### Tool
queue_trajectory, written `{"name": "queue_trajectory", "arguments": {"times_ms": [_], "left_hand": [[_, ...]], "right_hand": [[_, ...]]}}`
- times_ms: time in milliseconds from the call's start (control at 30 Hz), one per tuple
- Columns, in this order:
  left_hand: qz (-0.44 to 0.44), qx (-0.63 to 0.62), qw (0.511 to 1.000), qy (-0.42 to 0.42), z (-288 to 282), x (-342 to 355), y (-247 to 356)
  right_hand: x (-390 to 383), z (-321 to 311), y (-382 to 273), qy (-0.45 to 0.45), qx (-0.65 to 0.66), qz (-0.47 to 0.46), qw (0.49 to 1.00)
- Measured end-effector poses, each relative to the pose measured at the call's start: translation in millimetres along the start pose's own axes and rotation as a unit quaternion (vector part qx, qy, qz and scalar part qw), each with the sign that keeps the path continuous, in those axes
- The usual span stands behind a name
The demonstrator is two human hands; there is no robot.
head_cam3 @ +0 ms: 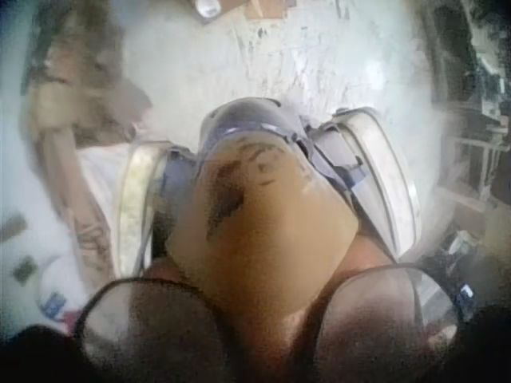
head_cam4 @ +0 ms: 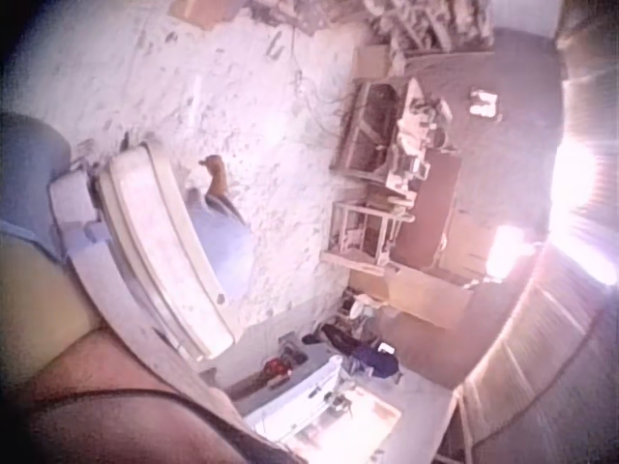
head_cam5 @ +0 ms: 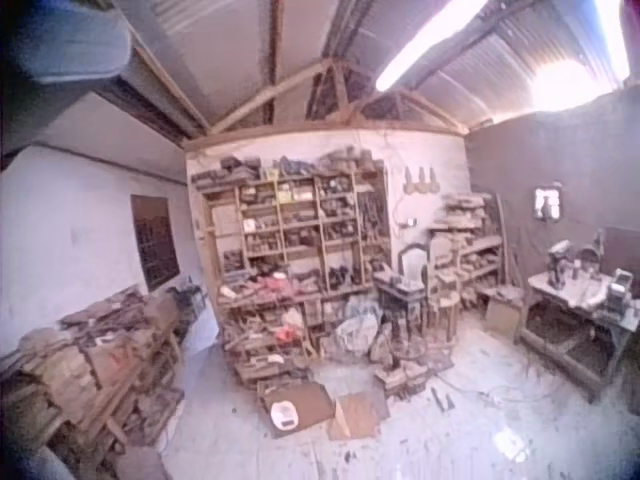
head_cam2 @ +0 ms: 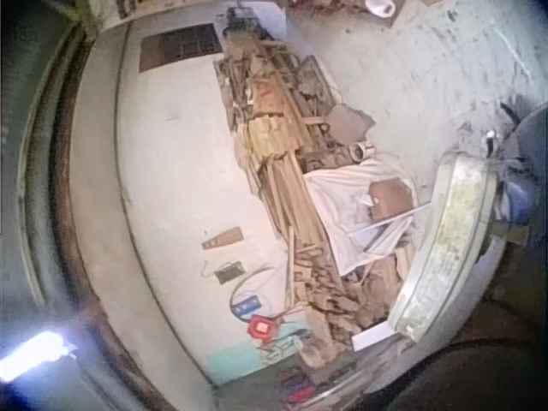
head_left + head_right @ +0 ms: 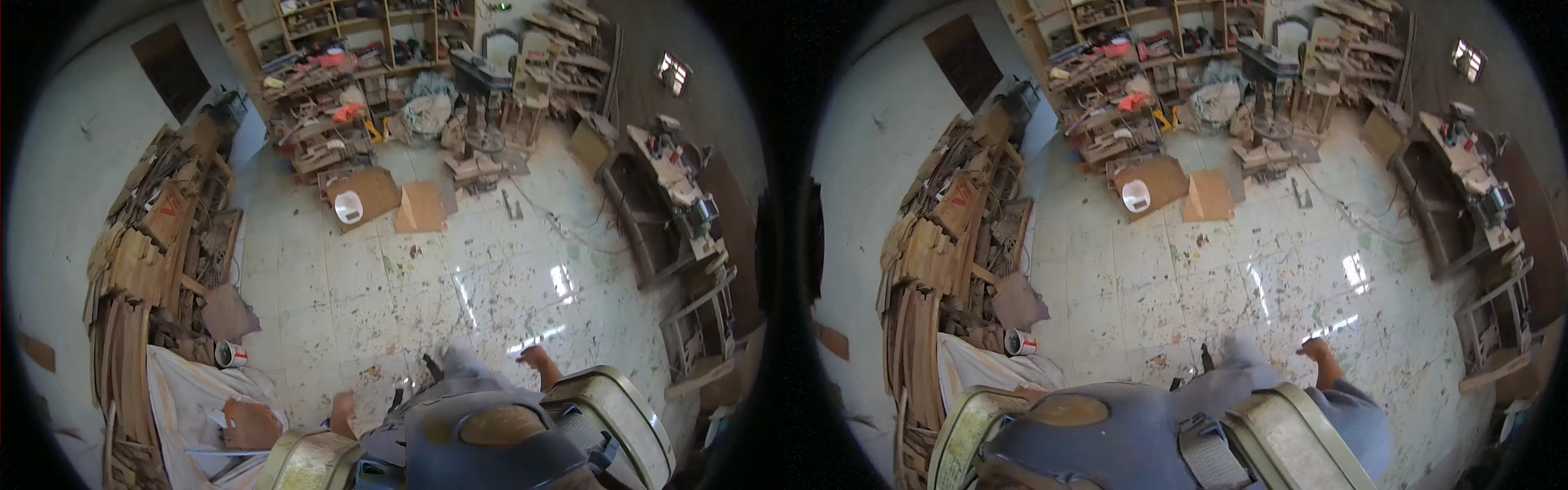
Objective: The person sands a wooden guitar neck using a belt sander, turning the object to sand multiple surfaces. They then walk to a shelving unit, select a replacement sanding belt, and install the new belt onto the machine's rollers before resuming the sanding process on the guitar neck.
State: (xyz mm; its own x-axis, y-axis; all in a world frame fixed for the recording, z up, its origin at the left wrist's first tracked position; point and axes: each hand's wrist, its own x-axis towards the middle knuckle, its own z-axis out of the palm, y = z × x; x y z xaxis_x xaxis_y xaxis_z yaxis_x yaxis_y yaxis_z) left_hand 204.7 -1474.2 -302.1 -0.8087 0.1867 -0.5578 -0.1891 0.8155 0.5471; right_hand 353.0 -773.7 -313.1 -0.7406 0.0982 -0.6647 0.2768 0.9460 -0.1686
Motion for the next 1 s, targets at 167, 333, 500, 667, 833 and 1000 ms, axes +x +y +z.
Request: {"name": "queue_trajectory", "arguments": {"times_ms": [167,333,500,667,833,1000], "left_hand": [[-0.109,0.002,0.989,0.098,-70.7,60.7,57.9],[-0.214,-0.338,0.906,0.141,-80.2,69.5,137.2],[-0.396,-0.3,0.868,0.005,-45.2,89.1,167.9],[-0.301,-0.228,0.909,-0.174,-53.0,143.9,215.1],[-0.303,-0.309,0.9,-0.048,-90.3,265.1,195.5],[-0.179,-0.182,0.966,-0.051,-178.9,445.5,268.0]], "right_hand": [[49.3,-5.6,18.5,-0.203,0.056,0.126,0.969],[95.8,-63.8,16.4,0.082,0.299,0.067,0.949],[144.7,-215.2,-41.0,0.082,0.383,0.037,0.919],[204.3,-298.5,-62.4,0.127,0.384,-0.002,0.915],[251.3,-339.8,-65.6,0.078,0.367,0.062,0.925],[248.3,-356.7,-64.1,0.093,0.439,0.136,0.883]]}}
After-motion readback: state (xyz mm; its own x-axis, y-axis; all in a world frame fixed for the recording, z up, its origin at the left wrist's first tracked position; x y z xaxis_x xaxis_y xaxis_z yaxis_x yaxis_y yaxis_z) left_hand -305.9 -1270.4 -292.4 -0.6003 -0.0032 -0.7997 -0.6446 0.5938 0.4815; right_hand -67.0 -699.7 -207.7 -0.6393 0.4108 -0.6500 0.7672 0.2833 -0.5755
